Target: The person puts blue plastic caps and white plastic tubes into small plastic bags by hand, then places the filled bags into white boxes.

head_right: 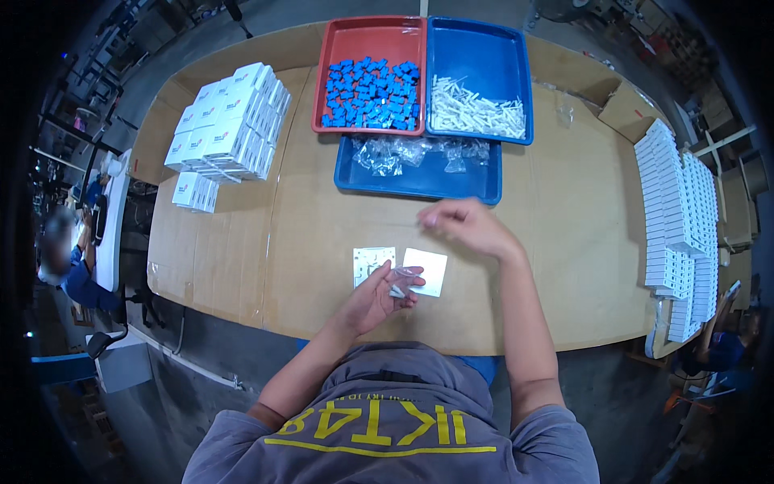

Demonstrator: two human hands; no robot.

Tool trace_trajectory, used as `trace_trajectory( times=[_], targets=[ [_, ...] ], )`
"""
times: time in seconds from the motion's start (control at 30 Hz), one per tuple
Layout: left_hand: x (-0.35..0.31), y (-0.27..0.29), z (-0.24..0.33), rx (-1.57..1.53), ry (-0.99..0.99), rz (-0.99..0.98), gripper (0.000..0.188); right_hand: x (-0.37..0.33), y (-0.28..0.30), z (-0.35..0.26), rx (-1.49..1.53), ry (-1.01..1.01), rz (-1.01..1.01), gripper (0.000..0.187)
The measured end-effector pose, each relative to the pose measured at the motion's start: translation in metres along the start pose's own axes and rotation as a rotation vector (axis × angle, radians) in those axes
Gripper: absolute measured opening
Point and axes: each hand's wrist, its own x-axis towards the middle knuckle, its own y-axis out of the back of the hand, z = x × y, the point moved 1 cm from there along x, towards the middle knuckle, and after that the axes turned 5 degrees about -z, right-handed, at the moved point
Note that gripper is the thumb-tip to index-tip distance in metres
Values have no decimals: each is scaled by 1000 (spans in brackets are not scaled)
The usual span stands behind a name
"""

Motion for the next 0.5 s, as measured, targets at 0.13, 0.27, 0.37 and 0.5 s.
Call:
trace_trajectory(
  times=[0.13,0.27,0.37,0.5],
  targets=[
    [-3,-9,-2,269,-39,74,47,24,71,11,-470,36,624,18],
    [-7,-16,-4,549,-99,41,42,50,121,17,-663,1,819,16],
    [-9,-15,-3,552,-73,7,42,63,133,17,-868,-28,875,13],
    [-12,-12,-3,567,-67,34,43,72,148,16,-1055,-43,778,11]
  ],
)
